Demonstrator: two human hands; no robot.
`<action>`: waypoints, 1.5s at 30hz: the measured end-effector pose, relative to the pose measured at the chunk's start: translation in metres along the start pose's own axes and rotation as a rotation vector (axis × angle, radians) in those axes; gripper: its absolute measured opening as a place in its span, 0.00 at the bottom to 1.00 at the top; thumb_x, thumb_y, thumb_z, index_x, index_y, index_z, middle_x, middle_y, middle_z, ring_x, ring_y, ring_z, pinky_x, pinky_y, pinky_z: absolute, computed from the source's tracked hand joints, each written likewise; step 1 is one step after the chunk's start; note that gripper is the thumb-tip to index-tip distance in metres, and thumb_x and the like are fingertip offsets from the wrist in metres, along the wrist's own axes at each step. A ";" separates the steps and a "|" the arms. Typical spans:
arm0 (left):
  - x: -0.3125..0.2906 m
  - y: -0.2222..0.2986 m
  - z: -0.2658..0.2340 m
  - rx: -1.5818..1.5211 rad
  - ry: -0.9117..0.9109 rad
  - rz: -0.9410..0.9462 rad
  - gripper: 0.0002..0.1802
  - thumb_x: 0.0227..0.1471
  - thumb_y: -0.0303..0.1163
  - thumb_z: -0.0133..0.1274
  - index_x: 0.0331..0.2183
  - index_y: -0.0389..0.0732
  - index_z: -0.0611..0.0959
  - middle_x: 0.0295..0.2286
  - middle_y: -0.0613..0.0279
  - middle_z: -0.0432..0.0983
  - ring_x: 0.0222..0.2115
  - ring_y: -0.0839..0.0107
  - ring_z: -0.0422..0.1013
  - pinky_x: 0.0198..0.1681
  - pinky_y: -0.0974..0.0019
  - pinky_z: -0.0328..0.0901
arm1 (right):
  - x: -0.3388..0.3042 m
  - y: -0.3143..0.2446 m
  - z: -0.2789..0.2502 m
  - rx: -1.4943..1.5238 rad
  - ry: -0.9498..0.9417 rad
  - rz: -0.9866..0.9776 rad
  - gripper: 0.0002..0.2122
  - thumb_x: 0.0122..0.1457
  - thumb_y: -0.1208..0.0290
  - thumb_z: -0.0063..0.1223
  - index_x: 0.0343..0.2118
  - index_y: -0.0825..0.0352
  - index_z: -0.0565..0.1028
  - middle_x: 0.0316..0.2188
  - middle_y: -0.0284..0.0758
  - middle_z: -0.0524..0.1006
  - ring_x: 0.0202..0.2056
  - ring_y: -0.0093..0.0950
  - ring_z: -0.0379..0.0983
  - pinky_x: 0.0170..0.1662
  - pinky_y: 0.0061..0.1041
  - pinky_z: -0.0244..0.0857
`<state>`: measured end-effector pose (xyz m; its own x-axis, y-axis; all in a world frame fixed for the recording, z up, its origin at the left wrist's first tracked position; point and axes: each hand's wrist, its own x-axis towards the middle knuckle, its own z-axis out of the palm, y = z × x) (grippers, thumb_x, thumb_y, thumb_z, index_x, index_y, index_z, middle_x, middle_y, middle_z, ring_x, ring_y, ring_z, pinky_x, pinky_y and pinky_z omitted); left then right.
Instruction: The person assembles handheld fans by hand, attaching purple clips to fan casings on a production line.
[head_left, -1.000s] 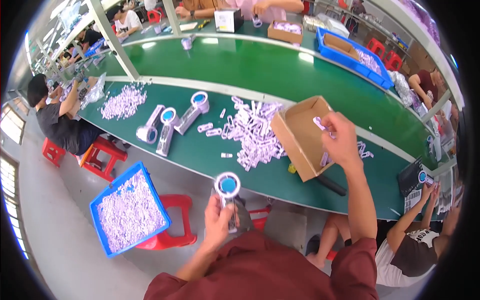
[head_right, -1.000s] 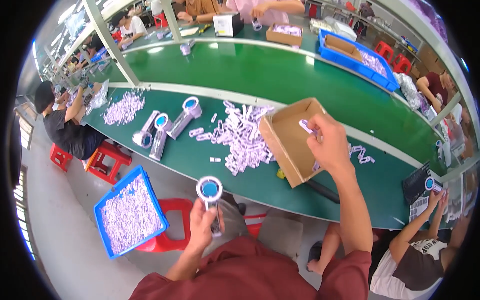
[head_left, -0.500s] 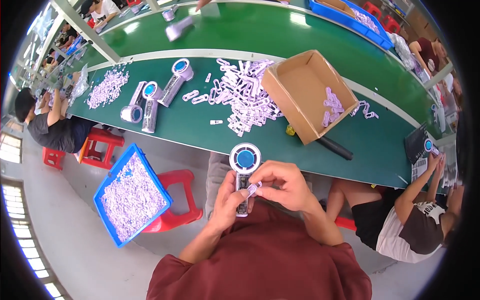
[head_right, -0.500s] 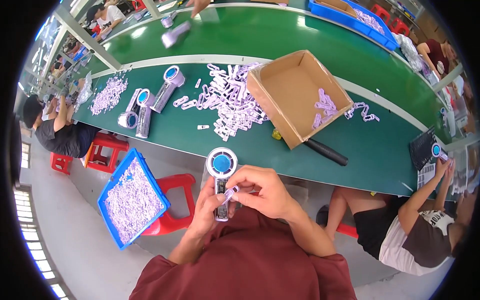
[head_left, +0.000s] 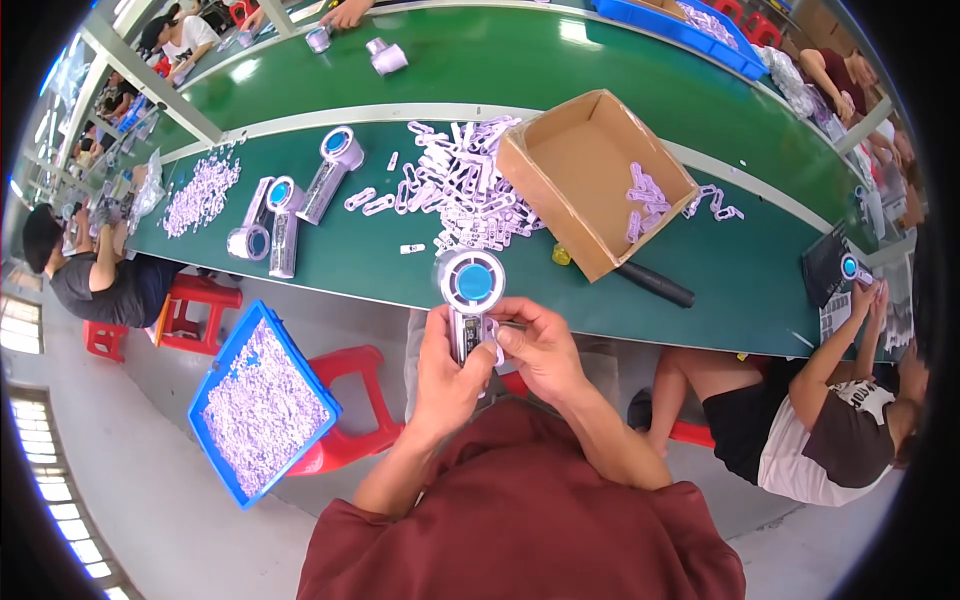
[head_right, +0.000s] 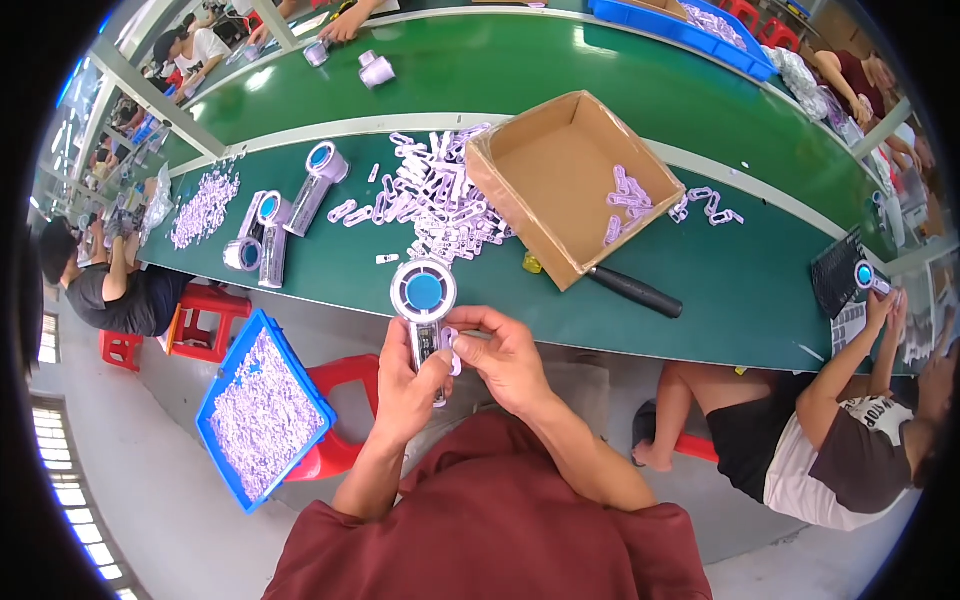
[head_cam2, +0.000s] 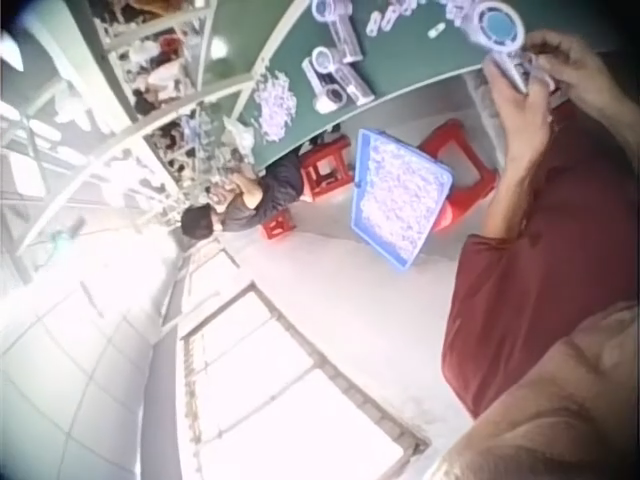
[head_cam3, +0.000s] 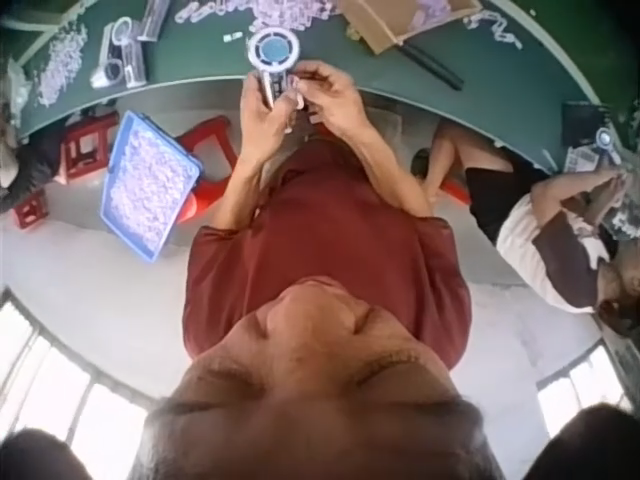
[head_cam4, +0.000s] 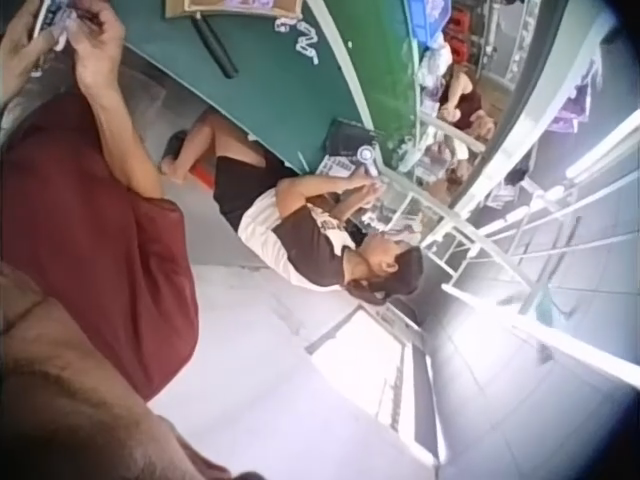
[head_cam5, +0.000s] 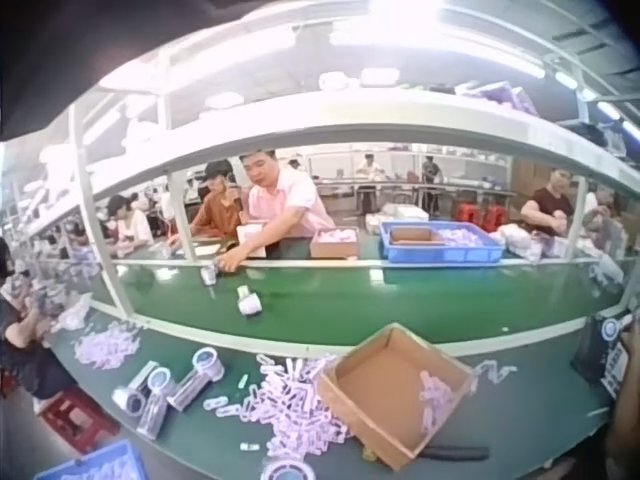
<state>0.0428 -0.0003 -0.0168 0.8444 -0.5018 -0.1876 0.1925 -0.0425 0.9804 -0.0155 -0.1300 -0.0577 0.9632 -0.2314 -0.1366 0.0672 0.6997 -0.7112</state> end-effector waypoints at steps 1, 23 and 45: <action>0.000 0.000 0.002 0.030 -0.003 0.043 0.20 0.51 0.24 0.50 0.46 0.33 0.67 0.26 0.63 0.72 0.17 0.81 0.66 0.19 0.75 0.61 | -0.001 -0.002 0.000 0.065 0.008 0.028 0.14 0.62 0.77 0.54 0.50 0.75 0.71 0.39 0.39 0.77 0.40 0.26 0.75 0.42 0.27 0.73; -0.032 0.002 0.005 0.148 -0.063 0.195 0.36 0.52 0.30 0.57 0.56 0.29 0.58 0.44 0.48 0.69 0.44 0.66 0.69 0.48 0.62 0.65 | -0.034 -0.017 0.008 -0.145 0.017 -0.202 0.12 0.58 0.80 0.58 0.44 0.77 0.74 0.37 0.41 0.79 0.35 0.25 0.78 0.36 0.22 0.76; -0.036 -0.015 -0.001 0.151 -0.047 0.280 0.38 0.47 0.21 0.59 0.55 0.32 0.57 0.46 0.51 0.66 0.46 0.66 0.69 0.48 0.62 0.66 | -0.043 -0.035 0.015 -0.523 0.043 -0.156 0.06 0.55 0.82 0.57 0.35 0.77 0.76 0.25 0.38 0.82 0.28 0.21 0.80 0.31 0.20 0.74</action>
<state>0.0103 0.0192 -0.0251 0.8295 -0.5512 0.0900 -0.1232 -0.0233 0.9921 -0.0552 -0.1341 -0.0166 0.9398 -0.3409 -0.0221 0.0598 0.2278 -0.9719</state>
